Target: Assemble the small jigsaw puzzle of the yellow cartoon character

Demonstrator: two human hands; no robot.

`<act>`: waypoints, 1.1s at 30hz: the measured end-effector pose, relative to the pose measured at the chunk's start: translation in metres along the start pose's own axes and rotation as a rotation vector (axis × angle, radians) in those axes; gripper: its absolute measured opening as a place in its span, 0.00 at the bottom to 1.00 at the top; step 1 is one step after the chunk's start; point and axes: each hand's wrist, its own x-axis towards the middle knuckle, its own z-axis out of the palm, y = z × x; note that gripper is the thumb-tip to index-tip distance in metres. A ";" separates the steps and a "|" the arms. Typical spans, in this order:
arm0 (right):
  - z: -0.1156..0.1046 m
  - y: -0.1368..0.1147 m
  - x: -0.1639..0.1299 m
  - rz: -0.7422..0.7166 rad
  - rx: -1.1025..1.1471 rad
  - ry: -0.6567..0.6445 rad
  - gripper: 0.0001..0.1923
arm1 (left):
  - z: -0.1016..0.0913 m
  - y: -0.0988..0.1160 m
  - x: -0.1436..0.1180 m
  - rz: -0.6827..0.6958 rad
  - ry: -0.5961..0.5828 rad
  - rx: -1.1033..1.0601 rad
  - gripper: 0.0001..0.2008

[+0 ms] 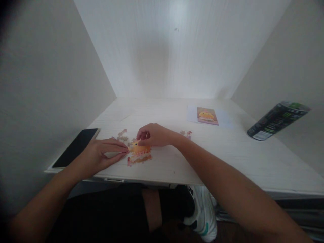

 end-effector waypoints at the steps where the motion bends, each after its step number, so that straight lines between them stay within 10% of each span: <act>1: 0.000 -0.001 -0.001 -0.008 -0.050 -0.038 0.12 | 0.001 -0.001 0.000 0.012 -0.018 0.009 0.09; 33: 0.006 -0.006 -0.003 -0.057 -0.249 -0.112 0.13 | 0.001 0.047 -0.007 0.013 -0.257 0.365 0.14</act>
